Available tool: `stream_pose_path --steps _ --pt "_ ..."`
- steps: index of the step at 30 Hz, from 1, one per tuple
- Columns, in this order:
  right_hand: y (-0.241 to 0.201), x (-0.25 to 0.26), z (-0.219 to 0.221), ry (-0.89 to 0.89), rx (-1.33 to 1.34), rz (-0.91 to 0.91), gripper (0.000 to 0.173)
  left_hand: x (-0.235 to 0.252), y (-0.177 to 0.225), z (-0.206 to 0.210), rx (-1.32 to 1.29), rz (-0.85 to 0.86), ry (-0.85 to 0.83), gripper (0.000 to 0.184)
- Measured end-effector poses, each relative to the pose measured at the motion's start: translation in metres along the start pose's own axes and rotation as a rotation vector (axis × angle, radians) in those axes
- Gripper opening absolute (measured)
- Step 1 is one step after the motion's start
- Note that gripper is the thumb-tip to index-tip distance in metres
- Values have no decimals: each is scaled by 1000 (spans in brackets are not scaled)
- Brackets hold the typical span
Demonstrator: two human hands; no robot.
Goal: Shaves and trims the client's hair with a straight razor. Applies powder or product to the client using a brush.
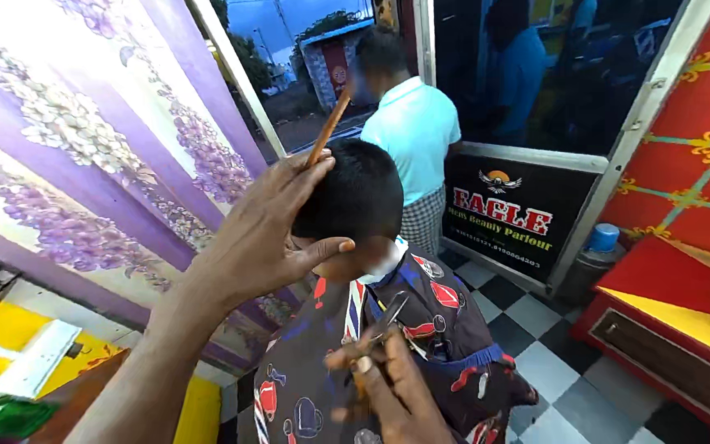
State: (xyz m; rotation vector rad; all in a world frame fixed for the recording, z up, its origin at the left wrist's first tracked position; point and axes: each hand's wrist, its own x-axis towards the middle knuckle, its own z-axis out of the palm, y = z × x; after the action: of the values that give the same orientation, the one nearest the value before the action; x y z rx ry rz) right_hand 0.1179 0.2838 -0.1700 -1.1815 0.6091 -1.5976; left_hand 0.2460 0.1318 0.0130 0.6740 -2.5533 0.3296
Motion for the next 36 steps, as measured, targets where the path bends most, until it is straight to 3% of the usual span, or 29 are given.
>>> stream_pose_path --steps 2,5,9,16,36 --pt "15 5 11 -79 -49 39 24 1 -2 9 24 9 -43 95" --pt "37 23 24 10 -93 -47 22 -2 -1 15 59 2 -29 96" --pt "43 50 46 239 158 15 21 -4 -1 25 103 -1 17 100" --pt "40 90 78 394 447 21 14 -7 1 32 175 -48 45 107" --pt "37 109 81 380 463 14 14 -5 1 34 237 -57 56 106"
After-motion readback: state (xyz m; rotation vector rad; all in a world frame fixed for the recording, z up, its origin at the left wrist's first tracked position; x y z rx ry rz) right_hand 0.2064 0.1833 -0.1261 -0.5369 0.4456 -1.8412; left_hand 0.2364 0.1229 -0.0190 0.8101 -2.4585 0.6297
